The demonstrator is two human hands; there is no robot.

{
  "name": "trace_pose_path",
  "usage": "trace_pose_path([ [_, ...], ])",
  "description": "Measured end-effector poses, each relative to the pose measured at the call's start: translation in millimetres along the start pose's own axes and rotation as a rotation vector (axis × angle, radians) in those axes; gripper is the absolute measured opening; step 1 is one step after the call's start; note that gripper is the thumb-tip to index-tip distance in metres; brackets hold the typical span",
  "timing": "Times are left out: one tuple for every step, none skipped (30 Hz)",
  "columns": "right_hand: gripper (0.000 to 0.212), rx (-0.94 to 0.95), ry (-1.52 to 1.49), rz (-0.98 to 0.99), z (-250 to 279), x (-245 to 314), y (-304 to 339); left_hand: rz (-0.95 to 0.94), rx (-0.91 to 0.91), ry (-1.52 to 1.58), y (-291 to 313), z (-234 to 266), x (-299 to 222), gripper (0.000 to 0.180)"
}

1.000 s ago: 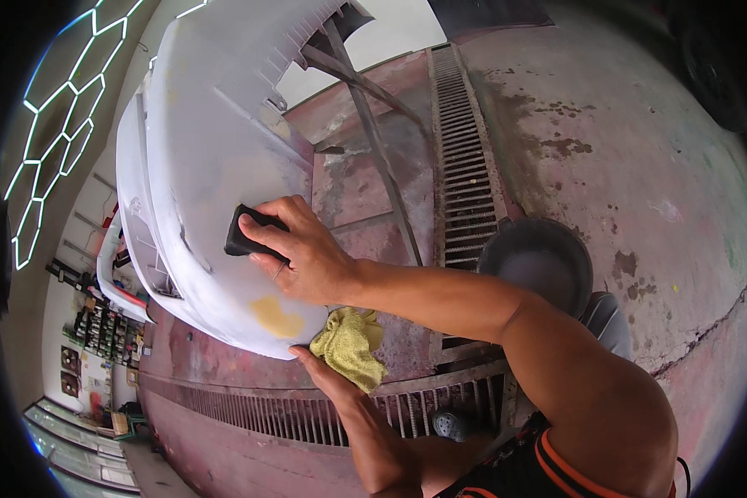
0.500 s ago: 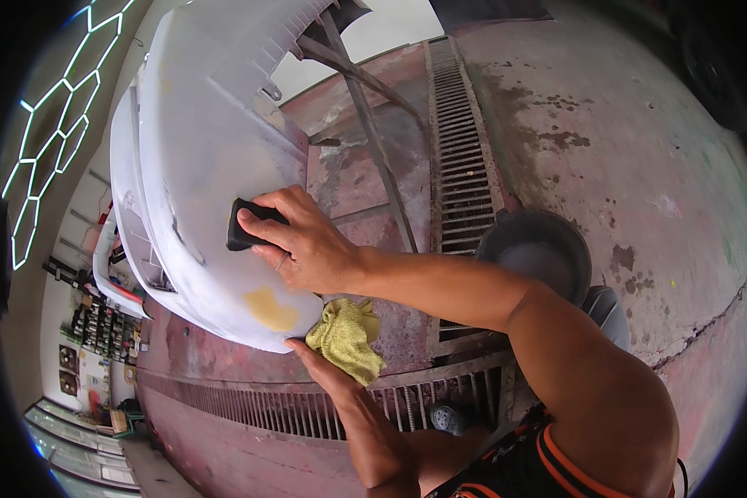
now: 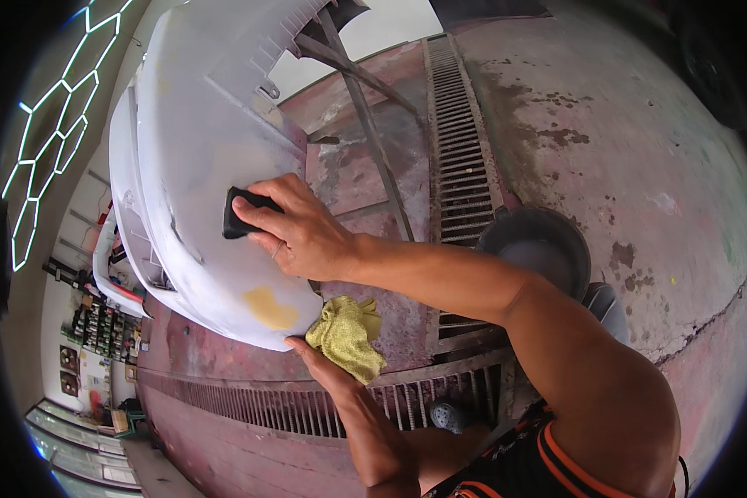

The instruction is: The person sands a white car bumper with a black sanding block, focusing on a specific area. They repeatedly dip the sanding block into a bucket of water and wipe the surface with a yellow cloth to remove residue. The task involves continuous sanding and cleaning of the same section of the bumper.

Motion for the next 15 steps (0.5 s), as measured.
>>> trace_pose_path([
  [0.066, -0.02, 0.025, -0.021, 0.9, -9.2, -5.1, 0.008, -0.036, -0.007, 1.0, -0.9, -0.6, 0.085],
  [0.066, -0.072, 0.058, -0.034, -1.3, -16.5, -13.9, 0.017, -0.065, -0.011, 1.4, -2.3, 0.6, 0.085],
  [0.066, -0.037, 0.033, -0.001, -1.2, -6.0, -6.5, 0.014, -0.022, 0.009, 3.5, -2.3, 2.6, 0.086],
  [0.065, -0.011, 0.001, 0.05, -2.3, 10.6, -0.8, -0.01, 0.026, 0.031, 2.8, -4.5, -1.0, 0.086],
  [0.064, 0.015, -0.031, 0.102, -1.7, 19.8, 1.5, -0.036, 0.074, 0.053, 1.6, -7.6, -5.3, 0.086],
  [0.069, 0.052, -0.016, 0.104, -0.2, 19.5, 6.7, -0.017, 0.051, 0.049, 0.9, -8.1, -2.6, 0.086],
  [0.07, 0.022, 0.003, 0.076, -1.0, 8.5, 5.5, 0.002, 0.028, 0.045, -0.1, -9.7, -0.5, 0.086],
  [0.071, -0.021, 0.024, 0.031, -3.7, -4.7, 0.0, 0.026, 0.0, 0.022, 1.6, -4.2, 1.0, 0.086],
  [0.072, -0.054, 0.05, -0.003, -4.0, -12.0, -5.3, 0.029, -0.012, 0.001, 0.0, 1.3, 5.2, 0.086],
  [0.07, -0.08, 0.034, 0.001, -9.3, -5.5, -4.1, 0.025, -0.034, -0.022, -4.0, 13.4, 9.8, 0.086],
  [0.07, -0.032, 0.023, 0.056, -7.8, 1.8, -1.6, 0.012, -0.042, -0.038, -7.2, 13.1, 6.6, 0.086],
  [0.07, 0.015, 0.012, 0.11, -1.7, 10.4, 4.7, 0.003, -0.016, -0.028, -6.2, 11.7, 4.2, 0.086],
  [0.069, 0.066, 0.009, 0.161, 4.3, 15.4, 7.4, 0.002, 0.016, -0.018, -0.1, 2.7, -0.8, 0.086],
  [0.072, 0.066, 0.035, 0.183, 5.9, 7.4, 2.5, 0.001, 0.047, -0.009, 3.0, -4.1, -2.9, 0.086],
  [0.073, 0.045, 0.037, 0.172, 5.2, -2.1, -3.5, 0.011, 0.051, 0.028, 2.2, -7.6, -1.4, 0.086],
])
Point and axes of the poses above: each hand's wrist, its own y-axis away from the middle knuckle, its own z-axis out of the back of the hand, x = y × z, the point moved 3 cm from there along -y, towards the middle knuckle, and after that the axes turned 13 degrees about z, right-handed, at the moved point
